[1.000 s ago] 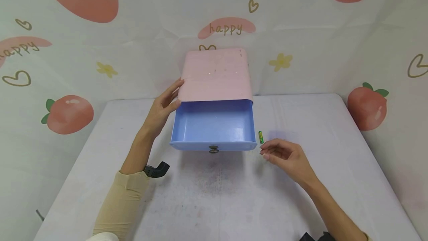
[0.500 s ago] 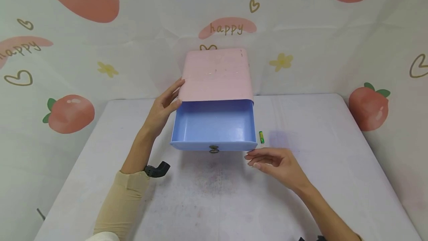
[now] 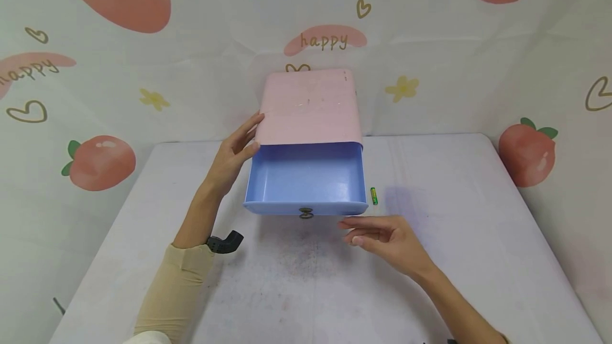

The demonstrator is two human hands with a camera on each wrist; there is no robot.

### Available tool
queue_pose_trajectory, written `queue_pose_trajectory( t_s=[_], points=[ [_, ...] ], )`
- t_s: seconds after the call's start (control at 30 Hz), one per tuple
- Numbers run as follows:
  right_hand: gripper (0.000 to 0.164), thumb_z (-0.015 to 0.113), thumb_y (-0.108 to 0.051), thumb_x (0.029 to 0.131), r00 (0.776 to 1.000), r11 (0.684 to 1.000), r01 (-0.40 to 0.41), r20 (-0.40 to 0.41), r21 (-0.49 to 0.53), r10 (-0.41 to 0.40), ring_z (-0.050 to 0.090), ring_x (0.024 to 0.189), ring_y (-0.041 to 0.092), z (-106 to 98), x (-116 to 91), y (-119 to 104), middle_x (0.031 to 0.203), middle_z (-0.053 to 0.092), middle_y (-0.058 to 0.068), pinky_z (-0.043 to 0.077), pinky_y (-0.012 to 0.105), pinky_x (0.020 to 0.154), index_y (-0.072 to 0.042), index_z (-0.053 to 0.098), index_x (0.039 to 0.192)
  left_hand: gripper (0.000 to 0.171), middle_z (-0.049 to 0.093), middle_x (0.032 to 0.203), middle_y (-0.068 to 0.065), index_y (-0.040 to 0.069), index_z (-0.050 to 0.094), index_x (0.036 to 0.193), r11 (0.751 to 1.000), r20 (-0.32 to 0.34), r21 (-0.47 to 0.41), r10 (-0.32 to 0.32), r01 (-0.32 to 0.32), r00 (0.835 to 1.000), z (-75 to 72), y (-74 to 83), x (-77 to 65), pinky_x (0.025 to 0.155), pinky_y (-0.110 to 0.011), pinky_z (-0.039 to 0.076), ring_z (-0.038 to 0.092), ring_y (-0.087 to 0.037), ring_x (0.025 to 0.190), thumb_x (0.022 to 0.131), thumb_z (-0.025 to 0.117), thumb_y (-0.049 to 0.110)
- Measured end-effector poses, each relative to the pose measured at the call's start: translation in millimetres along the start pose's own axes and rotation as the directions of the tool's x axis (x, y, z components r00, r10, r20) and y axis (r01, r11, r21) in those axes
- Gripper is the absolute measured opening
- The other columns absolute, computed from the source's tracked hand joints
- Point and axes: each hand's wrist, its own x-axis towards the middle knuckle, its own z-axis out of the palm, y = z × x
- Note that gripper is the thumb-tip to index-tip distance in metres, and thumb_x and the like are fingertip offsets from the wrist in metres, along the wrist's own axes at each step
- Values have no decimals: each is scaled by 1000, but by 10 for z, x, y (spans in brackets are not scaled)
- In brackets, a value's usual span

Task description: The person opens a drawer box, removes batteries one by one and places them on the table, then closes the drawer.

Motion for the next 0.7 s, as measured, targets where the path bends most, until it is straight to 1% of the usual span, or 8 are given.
queue_pose_trajectory(
  t_s=[0.13,0.23,0.33,0.4,0.47,0.6,0.7],
  points=[
    [44,49,27,86,1000,1000,-2,-3,4,2,70,99,23,45,26,-8,126,66,19,57,31,86,17,56,129,57,26,162,6,17,42,152,1000,-3,-3,0,0,1000,3,-3,3,116,-41,31,32,-20,145,99,60,15],
    [43,51,26,87,1000,1000,-20,-11,9,20,70,98,23,86,43,-17,125,66,20,57,31,85,17,55,129,56,26,162,8,18,42,152,1000,-2,-3,1,-1,1000,6,2,1,116,-40,32,32,-19,145,99,60,15],
    [41,54,22,89,997,997,-72,-24,15,72,71,98,23,139,59,-18,125,66,20,57,31,84,17,55,129,56,26,162,8,19,42,152,1000,-2,1,-3,3,1000,4,0,-13,116,-41,32,32,-18,145,99,59,15],
    [40,55,20,90,994,994,-108,-33,9,108,71,98,23,175,74,-17,125,67,16,57,32,85,16,56,129,56,26,162,8,18,42,153,1000,-3,2,-7,7,1000,-2,-8,-26,116,-41,32,31,-19,145,99,58,14],
    [39,56,18,90,991,992,-128,-38,6,128,71,98,23,210,92,-15,125,67,14,57,32,85,17,55,129,56,25,162,6,17,41,153,1000,-4,2,-10,10,1000,-3,-12,-38,116,-42,31,31,-20,145,99,58,12],
    [40,55,18,91,992,993,-120,-30,13,120,71,99,24,260,139,-15,127,67,11,57,31,86,17,53,131,57,25,163,5,16,40,153,1000,-5,0,-6,6,1000,2,-17,-33,116,-42,31,30,-21,146,99,57,11],
    [43,56,17,91,992,991,-126,-6,33,126,70,101,25,288,170,-15,131,65,11,57,33,87,16,51,134,57,24,163,5,16,40,153,1000,-7,4,-1,1,1000,5,-17,-17,117,-42,30,30,-21,146,99,57,11]
  ],
)
